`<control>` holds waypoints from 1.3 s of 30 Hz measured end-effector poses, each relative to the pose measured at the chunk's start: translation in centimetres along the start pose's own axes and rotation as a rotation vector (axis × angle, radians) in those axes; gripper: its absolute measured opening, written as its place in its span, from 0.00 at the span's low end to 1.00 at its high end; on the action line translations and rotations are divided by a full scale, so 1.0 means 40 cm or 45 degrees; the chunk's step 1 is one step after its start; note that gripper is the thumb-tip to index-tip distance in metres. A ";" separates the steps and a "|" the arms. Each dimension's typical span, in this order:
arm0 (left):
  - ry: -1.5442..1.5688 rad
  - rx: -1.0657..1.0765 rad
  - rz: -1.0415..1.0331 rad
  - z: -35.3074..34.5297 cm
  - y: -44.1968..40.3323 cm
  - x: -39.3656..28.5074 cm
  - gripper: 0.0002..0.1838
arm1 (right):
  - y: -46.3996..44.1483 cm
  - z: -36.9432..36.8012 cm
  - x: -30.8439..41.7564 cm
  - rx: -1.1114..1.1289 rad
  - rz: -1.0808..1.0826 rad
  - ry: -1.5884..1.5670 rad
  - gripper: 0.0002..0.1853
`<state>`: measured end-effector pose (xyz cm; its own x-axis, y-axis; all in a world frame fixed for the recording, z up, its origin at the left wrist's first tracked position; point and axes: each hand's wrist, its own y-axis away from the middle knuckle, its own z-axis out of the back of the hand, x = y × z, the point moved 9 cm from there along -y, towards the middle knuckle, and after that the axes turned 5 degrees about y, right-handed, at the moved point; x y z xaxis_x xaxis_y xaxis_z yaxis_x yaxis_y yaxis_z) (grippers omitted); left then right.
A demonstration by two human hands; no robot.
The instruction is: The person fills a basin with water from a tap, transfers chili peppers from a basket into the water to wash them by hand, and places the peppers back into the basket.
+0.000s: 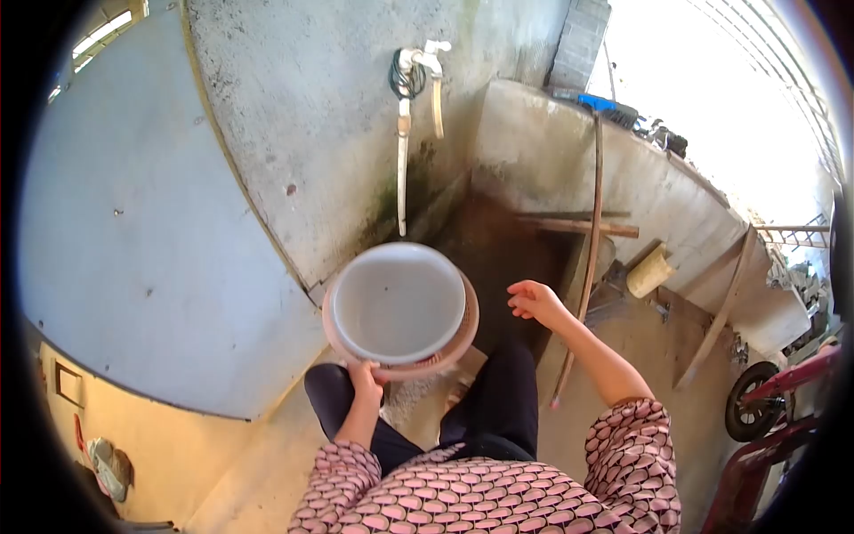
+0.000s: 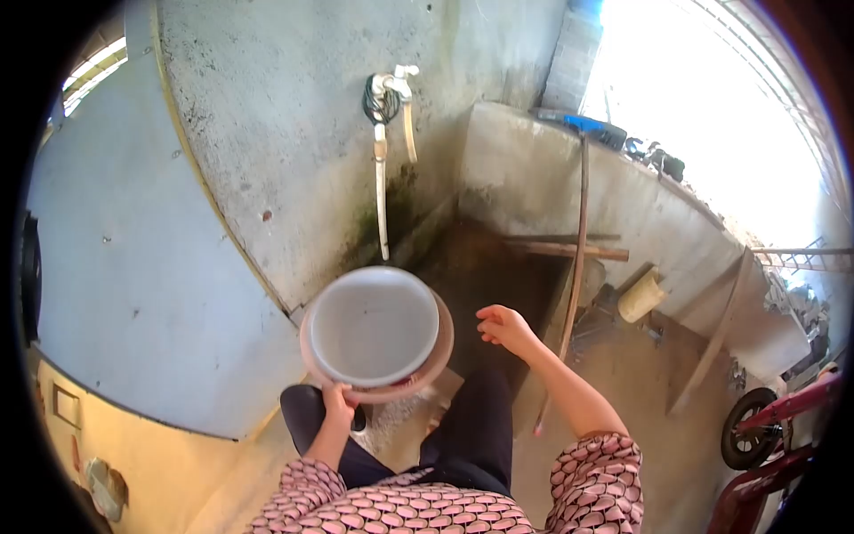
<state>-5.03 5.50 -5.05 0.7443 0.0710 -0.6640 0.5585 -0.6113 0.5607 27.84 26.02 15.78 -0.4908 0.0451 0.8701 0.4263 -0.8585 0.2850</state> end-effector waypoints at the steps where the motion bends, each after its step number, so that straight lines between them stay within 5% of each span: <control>1: 0.066 -0.013 -0.025 -0.002 0.003 0.034 0.36 | -0.024 0.007 0.048 0.007 0.086 0.051 0.17; 5: 0.083 -0.098 0.049 0.119 -0.025 0.046 0.38 | -0.214 -0.140 0.212 0.051 0.255 0.133 0.15; 7: 0.163 -0.036 -0.053 0.051 -0.042 -0.034 0.40 | -0.334 -0.119 0.351 -0.268 0.490 0.268 0.16; 9: 0.172 -0.017 -0.091 0.021 -0.003 -0.056 0.41 | -0.427 -0.108 0.397 -0.269 0.382 0.013 0.18; 12: 0.178 -0.069 -0.163 0.040 -0.022 -0.043 0.43 | -0.489 -0.165 0.475 -0.097 0.252 0.150 0.19; 15: 0.085 -0.102 -0.167 0.072 -0.064 -0.035 0.40 | -0.454 -0.335 0.400 0.304 0.110 0.570 0.24; 17: 0.113 -0.152 -0.031 0.064 -0.049 -0.024 0.39 | -0.479 -0.382 0.291 0.148 0.407 1.104 0.29; 19: 0.107 -0.103 -0.046 0.046 -0.045 -0.033 0.40 | -0.468 -0.373 0.192 -0.035 0.174 1.189 0.34; 22: 0.062 -0.094 -0.188 0.076 -0.063 -0.024 0.37 | -0.462 -0.389 0.004 -0.119 -0.058 1.005 0.37; 25: -0.058 -0.199 -0.002 0.142 -0.102 0.032 0.25 | -0.430 -0.353 -0.101 -0.278 -0.278 0.863 0.41; 28: -0.170 -0.351 0.113 0.155 -0.098 0.024 0.09 | -0.481 -0.326 -0.172 -0.236 -0.265 0.709 0.33; 30: -0.120 -0.395 0.169 0.146 -0.059 0.014 0.08 | -0.489 -0.324 -0.199 0.114 -0.337 0.555 0.21; 32: -0.092 -0.435 0.234 0.152 -0.040 0.018 0.08 | -0.442 -0.263 -0.156 0.141 -0.376 0.259 0.10; 39: -0.069 -0.374 0.400 0.162 -0.056 0.083 0.07 | -0.332 -0.049 -0.176 -0.005 -0.475 -0.585 0.13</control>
<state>-6.17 1.98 -11.71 0.8789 -0.1293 -0.4591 0.3940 -0.3457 0.8516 24.15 36.10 5.06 -0.2272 0.5600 0.7967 0.2853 -0.7440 0.6043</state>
